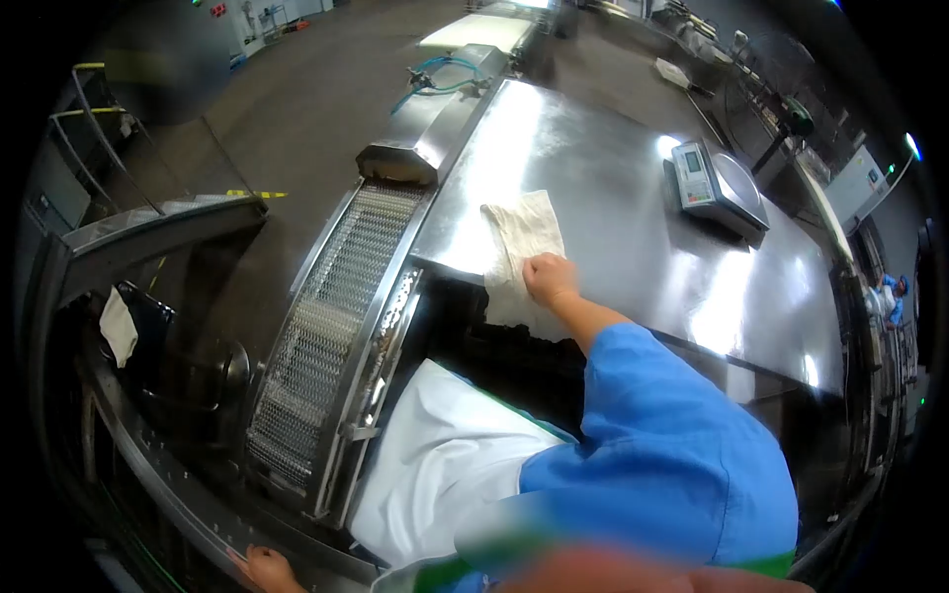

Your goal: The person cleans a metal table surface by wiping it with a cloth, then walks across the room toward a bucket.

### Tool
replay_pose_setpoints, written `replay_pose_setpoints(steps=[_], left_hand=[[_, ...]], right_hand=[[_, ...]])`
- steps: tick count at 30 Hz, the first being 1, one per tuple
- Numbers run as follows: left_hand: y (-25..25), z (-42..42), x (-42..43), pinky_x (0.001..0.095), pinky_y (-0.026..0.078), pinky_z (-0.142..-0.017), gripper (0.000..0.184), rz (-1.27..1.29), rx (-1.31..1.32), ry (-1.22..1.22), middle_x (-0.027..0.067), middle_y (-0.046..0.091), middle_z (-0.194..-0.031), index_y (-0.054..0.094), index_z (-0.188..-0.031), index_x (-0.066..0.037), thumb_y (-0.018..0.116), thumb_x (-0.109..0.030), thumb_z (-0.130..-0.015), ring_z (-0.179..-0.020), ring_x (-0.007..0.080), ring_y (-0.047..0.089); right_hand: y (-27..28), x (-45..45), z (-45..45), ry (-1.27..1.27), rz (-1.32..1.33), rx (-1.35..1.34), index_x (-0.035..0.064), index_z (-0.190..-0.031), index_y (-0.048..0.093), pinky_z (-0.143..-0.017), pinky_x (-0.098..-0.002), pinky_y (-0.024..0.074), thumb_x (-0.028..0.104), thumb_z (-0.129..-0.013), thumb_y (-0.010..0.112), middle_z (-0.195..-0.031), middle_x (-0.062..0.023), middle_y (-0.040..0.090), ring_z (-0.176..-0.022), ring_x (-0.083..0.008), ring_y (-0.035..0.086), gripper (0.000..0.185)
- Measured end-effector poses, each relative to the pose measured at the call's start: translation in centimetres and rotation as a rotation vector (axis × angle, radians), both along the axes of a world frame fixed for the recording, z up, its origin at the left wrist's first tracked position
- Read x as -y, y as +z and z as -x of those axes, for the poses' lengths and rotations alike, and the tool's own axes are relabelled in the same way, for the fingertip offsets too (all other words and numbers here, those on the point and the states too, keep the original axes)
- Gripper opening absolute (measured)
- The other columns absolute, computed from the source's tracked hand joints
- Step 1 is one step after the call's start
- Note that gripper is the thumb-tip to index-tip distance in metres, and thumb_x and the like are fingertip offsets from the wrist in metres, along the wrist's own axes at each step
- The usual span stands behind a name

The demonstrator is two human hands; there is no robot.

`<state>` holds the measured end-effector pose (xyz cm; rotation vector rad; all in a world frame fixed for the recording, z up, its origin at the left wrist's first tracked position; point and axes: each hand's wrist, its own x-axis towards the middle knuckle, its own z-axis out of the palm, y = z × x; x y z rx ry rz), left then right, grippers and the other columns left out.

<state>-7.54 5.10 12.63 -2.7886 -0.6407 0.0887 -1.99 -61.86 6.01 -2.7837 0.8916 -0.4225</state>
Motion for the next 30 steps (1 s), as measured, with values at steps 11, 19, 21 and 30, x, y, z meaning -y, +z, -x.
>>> replay_pose_setpoints(steps=[11, 19, 21, 30], left_hand=[[-3.3, 1.0, -2.6, 0.0406, 0.032, -0.112, 0.006, 0.082, 0.268, -0.063, 0.0131, 0.063, -0.122, 0.068, -0.073, 0.002, 0.062, 0.001, -0.074, -0.139, 0.0349, 0.032], [-3.1, 0.4, -2.8, 0.0391, 0.032, -0.113, 0.006, 0.16, 0.193, -0.103, 0.0125, 0.064, -0.118, 0.068, -0.073, 0.003, 0.062, 0.002, -0.073, -0.139, 0.0357, 0.031], [-3.9, 0.6, -3.6, 0.0443, 0.029, -0.113, 0.006, 0.153, 0.211, -0.121, 0.0138, 0.065, -0.115, 0.07, -0.075, 0.002, 0.068, -0.003, -0.072, -0.138, 0.0364, 0.032], [-0.4, 0.9, 0.0, 0.0483, 0.026, -0.114, 0.012, 0.095, 0.156, -0.096, 0.0193, 0.065, -0.114, 0.072, -0.082, 0.001, 0.069, -0.009, -0.076, -0.136, 0.0385, 0.034]], right_hand=[[-0.5, 0.2, -0.2, 0.023, 0.055, -0.007, 0.0095, -0.073, 0.068, -0.075, -0.0448, 0.0499, 0.032, -0.09, 0.049, -0.086, -0.0116, 0.067, -0.085, -0.0329, 0.063, 0.034], [1.5, -0.6, 0.3, -0.049, -0.019, -0.09, 0.0128, -0.079, 0.071, -0.076, -0.0444, 0.0503, 0.035, -0.091, 0.047, -0.088, -0.0102, 0.068, -0.087, -0.0323, 0.063, 0.035], [0.9, -0.4, 0.3, -0.032, 0.003, -0.051, 0.0124, -0.078, 0.071, -0.076, -0.0442, 0.0504, 0.035, -0.091, 0.046, -0.089, -0.0102, 0.068, -0.087, -0.0324, 0.063, 0.036], [1.0, -0.3, 0.1, -0.017, -0.011, -0.051, 0.0117, -0.077, 0.07, -0.077, -0.0438, 0.0507, 0.035, -0.091, 0.046, -0.09, -0.0111, 0.068, -0.088, -0.0323, 0.064, 0.037]])
